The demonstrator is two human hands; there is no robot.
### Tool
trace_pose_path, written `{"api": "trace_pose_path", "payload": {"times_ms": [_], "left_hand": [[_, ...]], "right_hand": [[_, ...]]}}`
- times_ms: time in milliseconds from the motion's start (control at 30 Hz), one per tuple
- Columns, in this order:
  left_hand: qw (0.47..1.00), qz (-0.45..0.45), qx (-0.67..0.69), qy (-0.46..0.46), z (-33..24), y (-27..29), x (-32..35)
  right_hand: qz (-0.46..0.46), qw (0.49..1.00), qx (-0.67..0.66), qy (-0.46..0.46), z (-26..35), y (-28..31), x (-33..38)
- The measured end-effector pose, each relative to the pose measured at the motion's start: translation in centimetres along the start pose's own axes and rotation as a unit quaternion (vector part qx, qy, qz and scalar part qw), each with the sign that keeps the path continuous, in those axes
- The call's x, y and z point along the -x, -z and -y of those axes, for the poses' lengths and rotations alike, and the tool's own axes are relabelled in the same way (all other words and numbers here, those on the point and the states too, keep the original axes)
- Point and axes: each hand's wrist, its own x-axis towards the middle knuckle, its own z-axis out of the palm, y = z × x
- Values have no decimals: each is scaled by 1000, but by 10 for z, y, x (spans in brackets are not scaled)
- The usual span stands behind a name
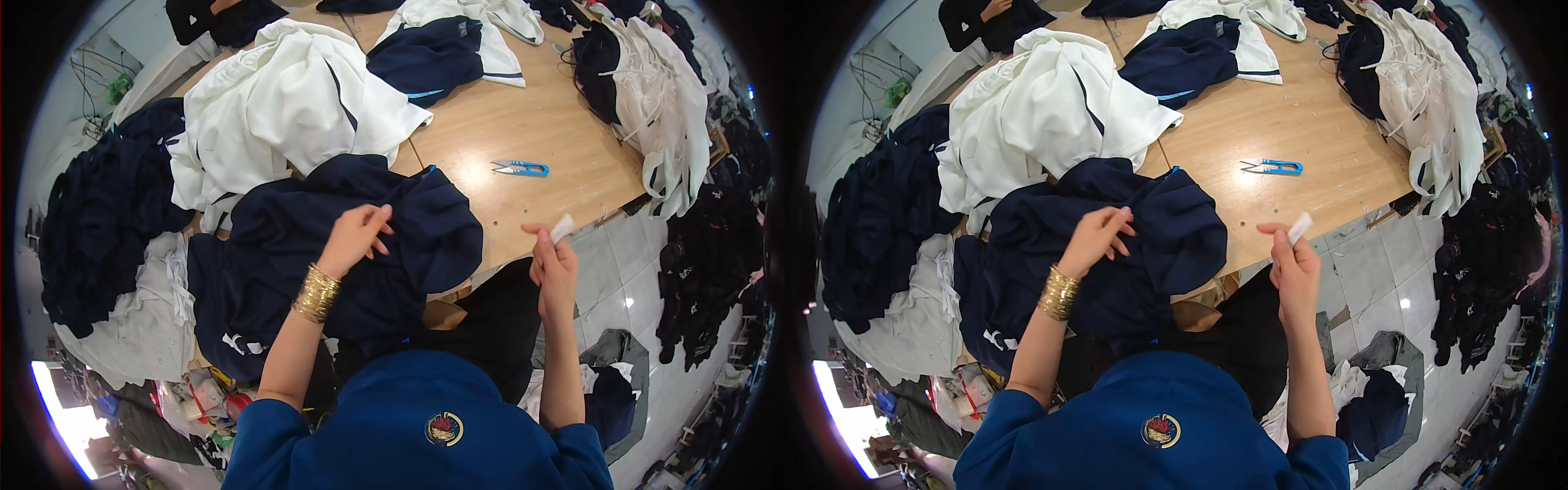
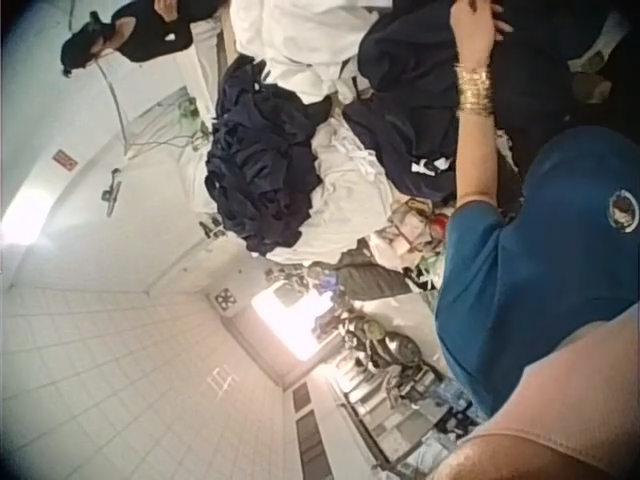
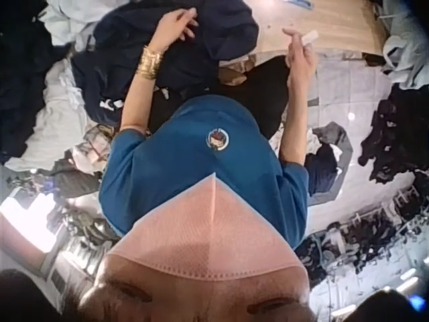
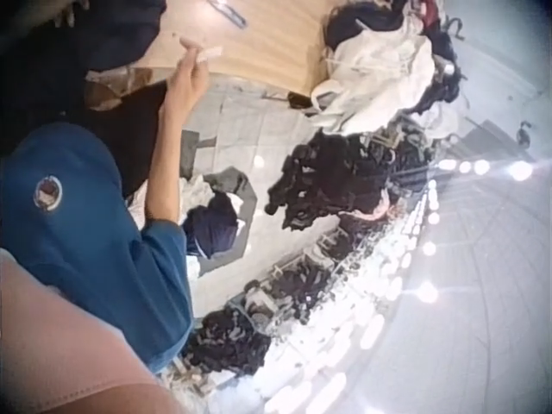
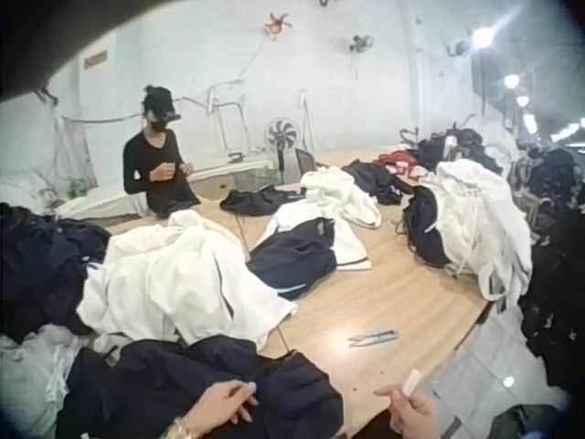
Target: Trimming loose threads from garments using thread snips in a textile factory setting.
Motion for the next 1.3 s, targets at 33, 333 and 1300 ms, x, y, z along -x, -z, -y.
{"api": "trace_pose_path", "payload": {"times_ms": [33, 333, 1300], "left_hand": [[999, 19, 45, 13, 2, -10, -3], [937, -10, 341, -79, -15, -69, 21], [963, -30, 48, -262, -50, -91, 81]], "right_hand": [[-11, 998, 69, -7, -3, 4, 4], [14, 986, 159, 54, 0, -20, 16], [-32, 896, 324, 301, 20, -51, 34]]}}
